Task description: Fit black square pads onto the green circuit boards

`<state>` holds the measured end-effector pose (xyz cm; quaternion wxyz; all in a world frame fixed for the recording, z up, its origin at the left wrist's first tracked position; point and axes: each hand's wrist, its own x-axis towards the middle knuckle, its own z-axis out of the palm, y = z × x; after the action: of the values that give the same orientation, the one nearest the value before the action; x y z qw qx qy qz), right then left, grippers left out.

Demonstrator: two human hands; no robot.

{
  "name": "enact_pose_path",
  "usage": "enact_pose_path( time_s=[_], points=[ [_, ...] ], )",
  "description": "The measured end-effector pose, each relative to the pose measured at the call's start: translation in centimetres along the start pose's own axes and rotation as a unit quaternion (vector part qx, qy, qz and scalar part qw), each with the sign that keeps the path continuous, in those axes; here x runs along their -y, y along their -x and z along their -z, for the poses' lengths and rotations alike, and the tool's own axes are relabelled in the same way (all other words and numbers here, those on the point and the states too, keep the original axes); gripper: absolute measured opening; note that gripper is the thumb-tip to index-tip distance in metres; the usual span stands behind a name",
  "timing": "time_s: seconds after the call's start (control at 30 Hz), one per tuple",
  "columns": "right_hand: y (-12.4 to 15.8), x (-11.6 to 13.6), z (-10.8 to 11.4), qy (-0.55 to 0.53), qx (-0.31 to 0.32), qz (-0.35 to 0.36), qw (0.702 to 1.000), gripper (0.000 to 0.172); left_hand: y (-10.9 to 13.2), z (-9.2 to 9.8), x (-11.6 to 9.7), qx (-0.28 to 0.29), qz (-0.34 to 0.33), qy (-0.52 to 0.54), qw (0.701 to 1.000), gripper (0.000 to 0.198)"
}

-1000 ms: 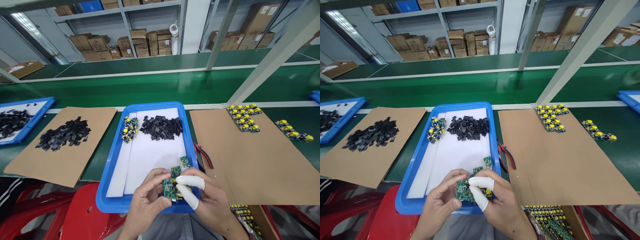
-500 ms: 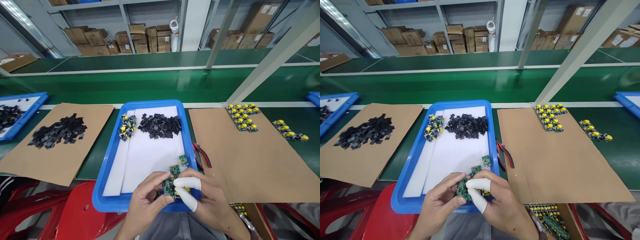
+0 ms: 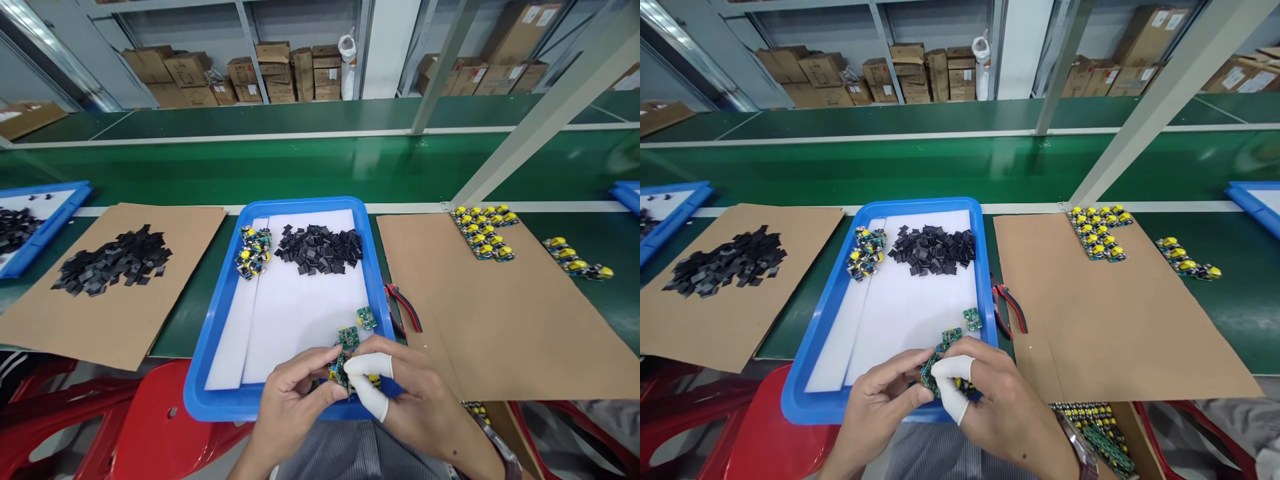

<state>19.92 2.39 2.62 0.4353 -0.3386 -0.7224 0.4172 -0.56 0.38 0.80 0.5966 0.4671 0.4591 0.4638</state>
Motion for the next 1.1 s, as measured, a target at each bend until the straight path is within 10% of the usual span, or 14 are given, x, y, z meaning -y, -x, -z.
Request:
enact_pose_path(
  time_s=[0.3,0.63,0.93,1.1],
  points=[
    [-0.2,-0.3,0.0,0.016,0.010,0.057,0.998,0.038,-0.4,-0.2,-0.6,0.007,0.017,0.027,0.999,0.036],
    [0.0,0.0,-0.6,-0.019,-0.025,-0.069,0.997,0.024,-0.4,0.0,0.0,0.018,-0.003,0.006,1.000,0.034],
    [0.3,-0.4,-1.2,-0.060,-0.042,-0.031,0.997,0.040,0.0,0.4,0.2,-0.003,-0.007,0.025,1.000,0.030],
    [1.0,-0.9,-1.8,-0.007,-0.067,0.101,0.993,0.059,0.3,0.9,0.6,-0.009,0.013,0.052,0.999,0.031]
  ],
)
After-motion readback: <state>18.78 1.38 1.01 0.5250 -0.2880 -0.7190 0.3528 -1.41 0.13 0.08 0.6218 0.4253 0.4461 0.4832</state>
